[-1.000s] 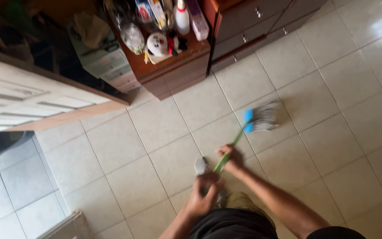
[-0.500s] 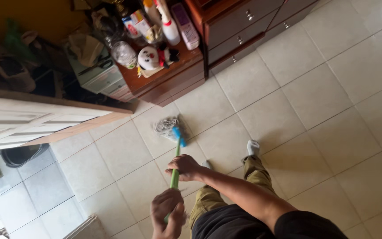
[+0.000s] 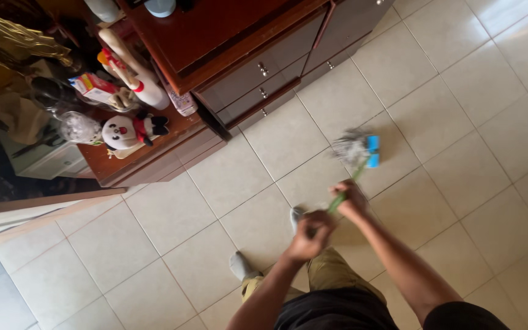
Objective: The person mops the tiled floor in a room, pushing the mop back and forth, then moves to an outdoor area to rinse and wring the mop head by hand in a black bucket.
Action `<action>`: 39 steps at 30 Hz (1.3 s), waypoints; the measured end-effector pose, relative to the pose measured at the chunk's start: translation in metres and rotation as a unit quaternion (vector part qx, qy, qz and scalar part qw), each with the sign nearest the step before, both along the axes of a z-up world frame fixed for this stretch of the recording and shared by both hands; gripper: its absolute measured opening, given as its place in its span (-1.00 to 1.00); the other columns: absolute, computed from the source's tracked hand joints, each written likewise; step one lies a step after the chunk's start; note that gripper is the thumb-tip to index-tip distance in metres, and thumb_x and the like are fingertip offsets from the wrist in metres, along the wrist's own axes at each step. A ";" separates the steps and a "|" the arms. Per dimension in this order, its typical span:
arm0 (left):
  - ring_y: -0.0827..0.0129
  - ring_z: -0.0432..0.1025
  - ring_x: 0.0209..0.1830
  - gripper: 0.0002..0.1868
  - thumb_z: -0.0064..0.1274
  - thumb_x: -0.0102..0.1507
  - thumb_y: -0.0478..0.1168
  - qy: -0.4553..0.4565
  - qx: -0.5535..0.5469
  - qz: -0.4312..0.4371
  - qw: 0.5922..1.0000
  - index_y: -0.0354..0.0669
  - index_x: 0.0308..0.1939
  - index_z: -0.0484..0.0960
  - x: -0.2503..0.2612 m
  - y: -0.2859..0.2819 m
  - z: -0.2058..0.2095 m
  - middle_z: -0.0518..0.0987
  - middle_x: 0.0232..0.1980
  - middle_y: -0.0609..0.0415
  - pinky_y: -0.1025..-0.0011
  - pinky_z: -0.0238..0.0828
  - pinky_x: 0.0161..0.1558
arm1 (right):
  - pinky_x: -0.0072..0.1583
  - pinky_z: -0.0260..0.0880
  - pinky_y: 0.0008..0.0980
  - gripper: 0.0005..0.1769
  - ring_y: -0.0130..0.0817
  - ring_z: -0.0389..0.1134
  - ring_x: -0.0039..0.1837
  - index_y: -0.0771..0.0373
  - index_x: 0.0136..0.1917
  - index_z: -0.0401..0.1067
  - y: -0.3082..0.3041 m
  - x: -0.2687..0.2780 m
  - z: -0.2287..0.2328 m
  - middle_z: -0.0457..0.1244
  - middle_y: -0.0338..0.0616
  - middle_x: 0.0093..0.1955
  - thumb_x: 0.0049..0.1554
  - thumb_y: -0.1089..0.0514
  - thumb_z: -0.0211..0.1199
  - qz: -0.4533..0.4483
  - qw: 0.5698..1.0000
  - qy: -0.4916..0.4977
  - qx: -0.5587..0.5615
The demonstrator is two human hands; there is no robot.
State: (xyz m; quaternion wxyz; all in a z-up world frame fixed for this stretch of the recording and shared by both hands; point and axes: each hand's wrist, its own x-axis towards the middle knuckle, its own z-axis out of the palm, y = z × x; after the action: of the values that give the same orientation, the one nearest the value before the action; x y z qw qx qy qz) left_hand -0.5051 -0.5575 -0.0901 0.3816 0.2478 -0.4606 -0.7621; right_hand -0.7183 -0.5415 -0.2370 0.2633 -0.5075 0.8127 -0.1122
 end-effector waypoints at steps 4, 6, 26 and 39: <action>0.28 0.41 -0.42 -0.87 -0.05 0.36 -0.42 0.049 -0.165 0.090 0.981 -0.40 -0.29 0.52 -0.076 -0.026 -0.004 0.53 -0.32 -0.10 0.30 0.36 -0.37 | 0.09 0.40 -0.09 -0.71 -0.03 0.37 0.14 0.15 -0.14 0.50 -0.024 -0.077 -0.017 0.35 -0.09 0.05 0.17 -0.11 0.27 0.019 0.995 0.096 -0.026; 0.37 0.34 -0.47 -0.75 -0.08 0.39 -0.42 0.046 -0.153 0.065 0.985 -0.29 -0.42 0.43 -0.063 -0.029 -0.003 0.45 -0.41 -0.01 0.35 0.29 -0.39 | 0.09 0.40 -0.06 -0.66 0.00 0.36 0.16 0.18 -0.14 0.48 -0.032 -0.074 -0.019 0.35 -0.08 0.06 0.20 -0.14 0.25 0.021 0.993 0.106 -0.038; 0.23 0.22 -0.64 -0.65 0.02 0.25 -0.36 -0.258 -0.245 0.254 0.899 -0.22 -0.64 0.32 0.053 -0.024 0.203 0.30 -0.63 0.06 0.26 0.15 -0.44 | 0.15 0.38 -0.07 -0.66 -0.05 0.40 0.16 0.20 -0.11 0.52 -0.099 0.185 0.122 0.39 -0.06 0.03 0.21 -0.11 0.20 0.414 0.856 -0.306 -0.047; 0.26 0.30 -0.59 -0.61 0.15 0.27 -0.28 -0.126 -0.248 0.118 0.953 -0.12 -0.64 0.39 -0.042 -0.079 0.098 0.37 -0.62 0.08 0.29 0.28 -0.35 | 0.11 0.41 -0.07 -0.72 -0.02 0.40 0.10 0.08 -0.09 0.55 -0.124 -0.021 0.056 0.39 -0.08 0.02 0.17 -0.13 0.26 0.113 0.987 0.040 -0.106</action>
State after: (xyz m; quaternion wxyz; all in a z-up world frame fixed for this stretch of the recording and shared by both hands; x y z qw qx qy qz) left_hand -0.5473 -0.6360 0.0083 0.4572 0.2917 -0.6468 -0.5362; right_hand -0.7396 -0.6655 -0.1808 0.1859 -0.6256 0.7433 -0.1468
